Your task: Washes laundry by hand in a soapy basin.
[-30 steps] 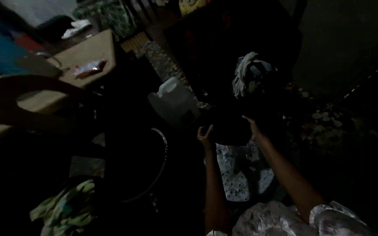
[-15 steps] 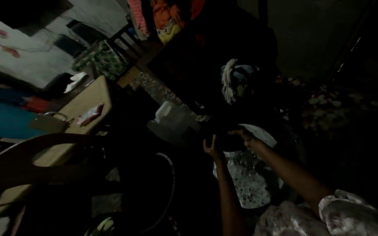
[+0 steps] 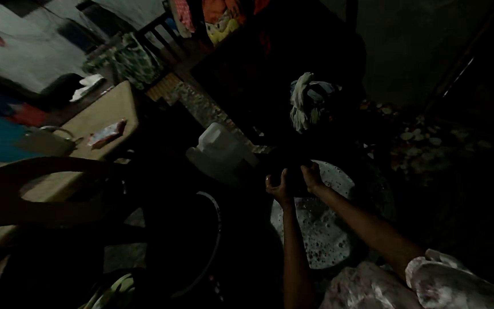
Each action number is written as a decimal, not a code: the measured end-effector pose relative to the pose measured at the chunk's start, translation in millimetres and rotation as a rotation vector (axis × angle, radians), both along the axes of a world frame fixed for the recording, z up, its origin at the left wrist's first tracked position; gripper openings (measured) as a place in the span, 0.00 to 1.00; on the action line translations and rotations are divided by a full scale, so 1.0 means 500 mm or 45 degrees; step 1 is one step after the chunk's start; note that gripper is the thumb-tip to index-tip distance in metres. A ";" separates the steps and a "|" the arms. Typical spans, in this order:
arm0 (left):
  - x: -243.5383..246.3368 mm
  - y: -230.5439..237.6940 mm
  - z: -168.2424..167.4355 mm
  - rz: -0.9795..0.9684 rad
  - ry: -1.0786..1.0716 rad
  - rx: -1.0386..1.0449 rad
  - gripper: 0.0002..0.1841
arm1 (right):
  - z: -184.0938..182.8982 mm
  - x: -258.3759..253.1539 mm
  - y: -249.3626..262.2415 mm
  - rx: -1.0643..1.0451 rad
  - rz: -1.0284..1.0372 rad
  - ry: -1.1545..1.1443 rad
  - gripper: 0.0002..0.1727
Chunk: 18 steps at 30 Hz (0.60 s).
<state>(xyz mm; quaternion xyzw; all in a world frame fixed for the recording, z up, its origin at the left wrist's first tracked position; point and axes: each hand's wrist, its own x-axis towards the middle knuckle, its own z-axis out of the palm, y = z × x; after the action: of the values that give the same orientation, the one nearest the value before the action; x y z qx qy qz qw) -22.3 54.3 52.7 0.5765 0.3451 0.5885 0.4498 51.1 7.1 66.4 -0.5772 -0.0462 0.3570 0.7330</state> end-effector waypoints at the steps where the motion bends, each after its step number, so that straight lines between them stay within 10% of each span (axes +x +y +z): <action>1: 0.001 0.002 -0.003 0.014 0.001 0.000 0.13 | 0.001 -0.001 0.001 0.011 -0.003 0.004 0.09; 18: 0.048 -0.063 -0.011 -0.111 -0.293 -0.519 0.21 | 0.000 -0.015 0.010 0.383 -0.189 0.204 0.19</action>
<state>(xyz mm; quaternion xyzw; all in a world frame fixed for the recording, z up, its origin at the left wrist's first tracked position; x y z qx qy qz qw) 1.5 22.7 47.1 0.4173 0.3781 0.5482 0.6183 43.5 11.9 66.6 -0.4326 0.0023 0.3359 0.8366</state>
